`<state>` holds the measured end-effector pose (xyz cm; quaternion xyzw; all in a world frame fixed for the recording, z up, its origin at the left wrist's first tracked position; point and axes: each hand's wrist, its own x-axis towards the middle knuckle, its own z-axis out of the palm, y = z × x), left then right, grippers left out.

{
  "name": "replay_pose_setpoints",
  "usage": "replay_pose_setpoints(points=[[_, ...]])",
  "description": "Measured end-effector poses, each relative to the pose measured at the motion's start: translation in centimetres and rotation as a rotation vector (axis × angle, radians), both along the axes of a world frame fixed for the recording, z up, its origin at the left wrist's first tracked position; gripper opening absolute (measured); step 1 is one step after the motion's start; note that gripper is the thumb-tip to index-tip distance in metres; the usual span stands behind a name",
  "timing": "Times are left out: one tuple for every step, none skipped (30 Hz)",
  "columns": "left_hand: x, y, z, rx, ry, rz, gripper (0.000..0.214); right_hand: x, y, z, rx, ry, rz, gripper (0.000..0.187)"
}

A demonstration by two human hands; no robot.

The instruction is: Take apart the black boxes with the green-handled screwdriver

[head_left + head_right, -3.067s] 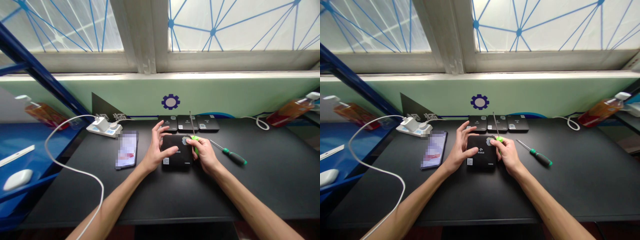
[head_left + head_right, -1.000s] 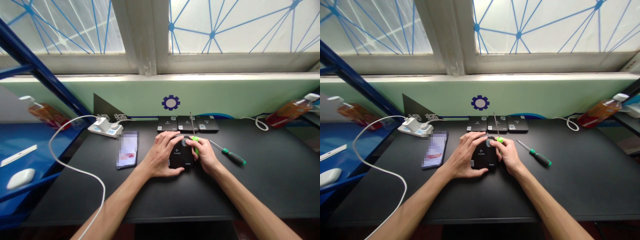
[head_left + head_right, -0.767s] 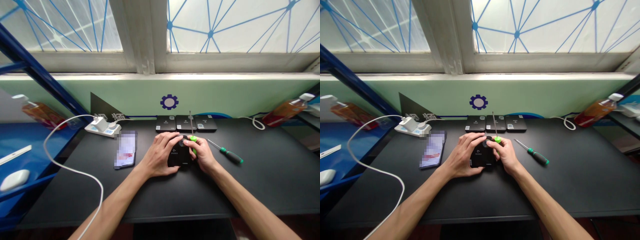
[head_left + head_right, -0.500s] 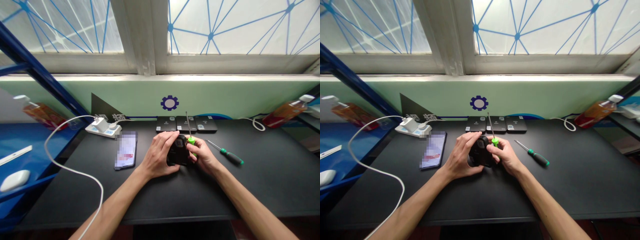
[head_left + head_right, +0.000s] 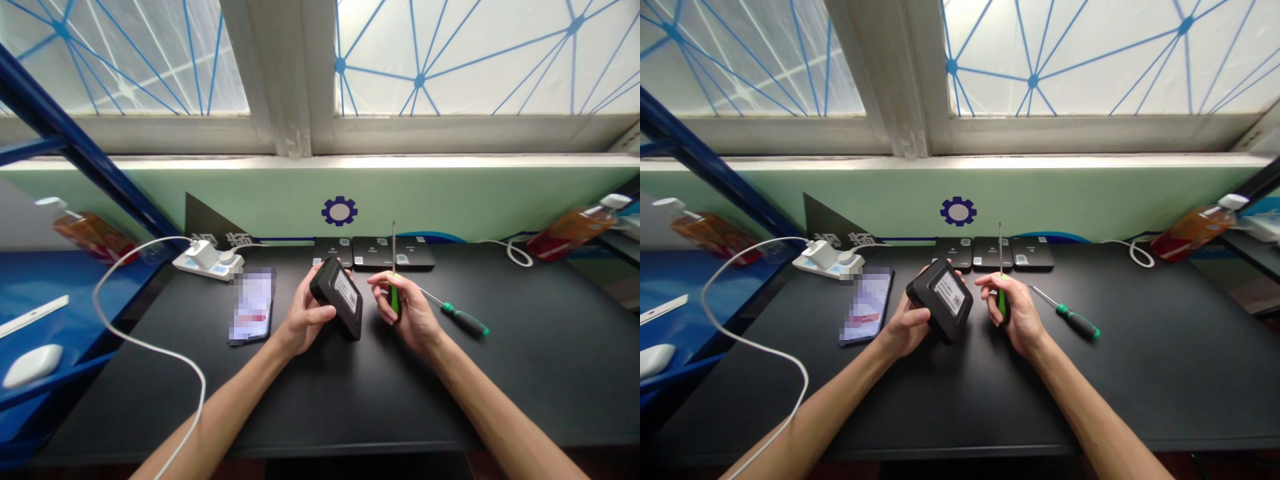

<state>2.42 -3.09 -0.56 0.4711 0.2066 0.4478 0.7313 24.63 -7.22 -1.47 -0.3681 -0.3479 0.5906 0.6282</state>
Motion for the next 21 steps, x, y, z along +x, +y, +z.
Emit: replay_pose_setpoints(points=[[0.0, -0.1, 0.2, -0.010, 0.004, 0.006, 0.089, 0.0, 0.0, 0.0, -0.001, 0.004, -0.004, 0.031], [-0.1, -0.1, 0.3, -0.015, 0.008, 0.010, 0.090, 0.0, 0.0, 0.0, -0.003, 0.006, -0.006, 0.030], [-0.1, -0.1, 0.3, -0.015, 0.013, 0.011, 0.092, 0.0, 0.0, 0.1, -0.006, 0.007, -0.005, 0.030], [-0.1, -0.1, 0.3, -0.011, 0.019, 0.012, 0.093, -0.1, 0.0, 0.1, -0.011, 0.008, -0.004, 0.030], [-0.1, 0.0, 0.3, -0.003, 0.024, 0.013, 0.094, -0.1, -0.1, 0.2, -0.017, 0.007, 0.000, 0.031], [-0.1, 0.1, 0.2, 0.010, 0.030, 0.011, 0.095, -0.1, -0.2, 0.3, -0.024, 0.005, 0.005, 0.032], [-0.1, 0.3, 0.1, 0.029, 0.039, 0.003, 0.096, -0.1, -0.2, 0.3, -0.031, 0.002, 0.010, 0.034], [-0.1, 0.5, 0.0, 0.060, 0.055, -0.013, 0.097, -0.1, -0.3, 0.3, -0.038, 0.001, 0.013, 0.036], [-0.2, 0.7, -0.1, 0.108, 0.081, -0.034, 0.099, -0.1, -0.3, 0.3, -0.043, 0.002, 0.014, 0.039], [-0.3, 0.9, -0.2, 0.176, 0.123, -0.054, 0.101, -0.1, -0.3, 0.3, -0.046, 0.000, 0.010, 0.041], [-0.4, 1.1, -0.2, 0.267, 0.187, -0.067, 0.104, -0.1, -0.2, 0.2, -0.040, -0.010, -0.004, 0.041], [-0.5, 1.1, -0.1, 0.376, 0.272, -0.063, 0.108, 0.0, -0.1, 0.1, -0.029, -0.029, -0.029, 0.040], [-0.5, 1.1, -0.1, 0.488, 0.380, -0.049, 0.111, 0.1, 0.1, 0.0, -0.014, -0.054, -0.061, 0.038], [-0.6, 1.0, 0.0, 0.589, 0.491, -0.027, 0.114, 0.3, 0.3, -0.1, 0.001, -0.082, -0.096, 0.034], [-0.5, 0.8, 0.1, 0.670, 0.585, -0.012, 0.117, 0.6, 0.6, -0.1, 0.015, -0.112, -0.134, 0.029], [-0.5, 0.6, 0.1, 0.733, 0.656, -0.004, 0.119, 1.1, 0.8, -0.1, 0.024, -0.136, -0.166, 0.024], [-0.5, 0.4, 0.1, 0.784, 0.706, 0.001, 0.122, 1.6, 1.0, 0.0, 0.029, -0.152, -0.192, 0.021], [-0.4, 0.3, 0.0, 0.826, 0.742, 0.004, 0.124, 2.2, 1.1, 0.2, 0.036, -0.178, -0.216, 0.021], [-0.4, 0.1, -0.1, 0.864, 0.773, 0.006, 0.126, 3.0, 1.1, 0.4, 0.047, -0.215, -0.237, 0.024], [-0.3, 0.1, -0.3, 0.897, 0.802, 0.004, 0.127, 3.8, 0.9, 0.6, 0.062, -0.275, -0.258, 0.029], [-0.3, 0.1, -0.5, 0.924, 0.826, -0.003, 0.128, 4.6, 0.5, 0.8, 0.088, -0.404, -0.279, 0.032]])
